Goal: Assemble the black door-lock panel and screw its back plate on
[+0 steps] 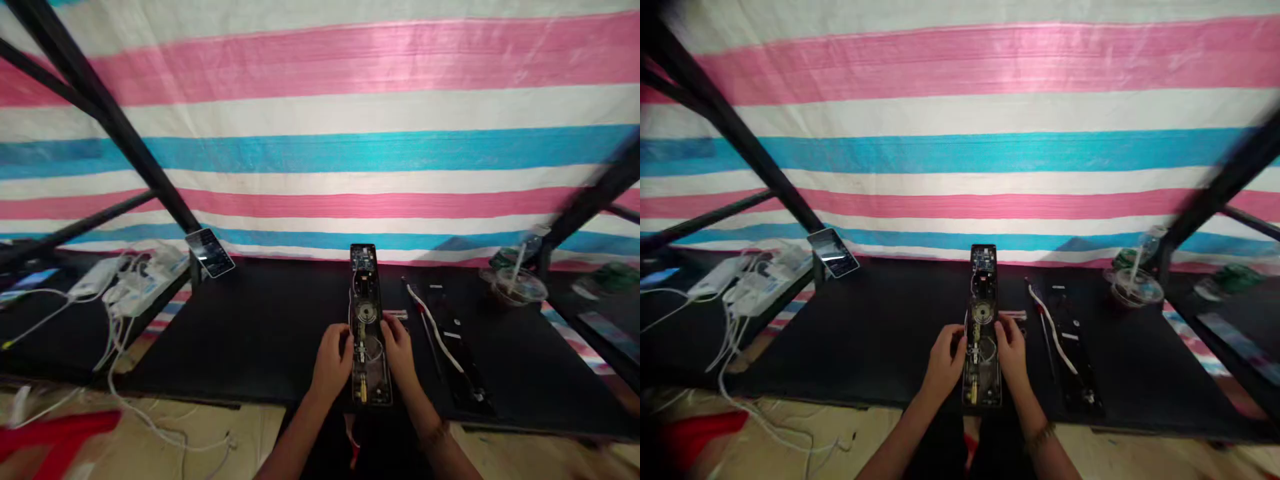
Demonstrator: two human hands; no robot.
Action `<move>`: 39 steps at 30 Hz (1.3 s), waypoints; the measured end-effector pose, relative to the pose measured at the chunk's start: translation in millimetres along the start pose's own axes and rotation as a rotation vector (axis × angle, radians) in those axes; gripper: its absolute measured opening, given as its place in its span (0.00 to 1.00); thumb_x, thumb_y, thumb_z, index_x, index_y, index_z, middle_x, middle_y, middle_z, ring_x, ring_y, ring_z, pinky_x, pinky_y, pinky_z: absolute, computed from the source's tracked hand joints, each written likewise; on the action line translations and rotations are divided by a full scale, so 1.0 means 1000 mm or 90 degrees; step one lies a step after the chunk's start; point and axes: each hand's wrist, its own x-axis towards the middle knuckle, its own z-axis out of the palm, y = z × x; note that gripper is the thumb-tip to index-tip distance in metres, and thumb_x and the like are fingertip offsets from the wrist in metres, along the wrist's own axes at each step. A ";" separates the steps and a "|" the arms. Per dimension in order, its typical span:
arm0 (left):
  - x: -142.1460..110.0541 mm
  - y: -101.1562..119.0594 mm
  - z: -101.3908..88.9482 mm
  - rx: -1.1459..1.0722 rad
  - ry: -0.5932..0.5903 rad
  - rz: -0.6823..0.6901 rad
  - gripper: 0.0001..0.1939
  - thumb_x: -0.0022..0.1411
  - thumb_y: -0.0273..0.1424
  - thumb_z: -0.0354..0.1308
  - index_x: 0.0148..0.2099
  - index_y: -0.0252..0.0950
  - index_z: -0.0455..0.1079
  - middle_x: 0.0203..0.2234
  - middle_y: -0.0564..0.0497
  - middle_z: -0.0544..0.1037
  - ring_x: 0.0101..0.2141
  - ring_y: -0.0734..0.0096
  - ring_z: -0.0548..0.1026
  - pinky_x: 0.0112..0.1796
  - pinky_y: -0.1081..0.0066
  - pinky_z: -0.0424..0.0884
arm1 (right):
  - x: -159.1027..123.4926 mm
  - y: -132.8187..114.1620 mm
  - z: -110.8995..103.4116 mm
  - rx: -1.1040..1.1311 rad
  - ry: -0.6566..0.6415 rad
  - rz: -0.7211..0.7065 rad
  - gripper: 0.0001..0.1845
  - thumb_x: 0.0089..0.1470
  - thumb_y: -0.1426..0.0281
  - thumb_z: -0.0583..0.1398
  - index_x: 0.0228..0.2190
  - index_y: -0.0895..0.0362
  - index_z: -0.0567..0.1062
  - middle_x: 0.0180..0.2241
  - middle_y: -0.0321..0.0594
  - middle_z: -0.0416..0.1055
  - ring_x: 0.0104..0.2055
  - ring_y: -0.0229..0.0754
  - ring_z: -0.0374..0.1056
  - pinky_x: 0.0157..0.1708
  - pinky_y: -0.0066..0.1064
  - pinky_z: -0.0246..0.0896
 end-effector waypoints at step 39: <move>0.001 0.001 -0.008 -0.004 0.024 -0.030 0.10 0.64 0.29 0.56 0.48 0.39 0.70 0.41 0.45 0.76 0.45 0.58 0.74 0.48 0.55 0.72 | -0.002 -0.004 0.001 -0.009 0.021 0.072 0.26 0.46 0.52 0.68 0.42 0.57 0.79 0.39 0.47 0.81 0.41 0.52 0.77 0.43 0.41 0.73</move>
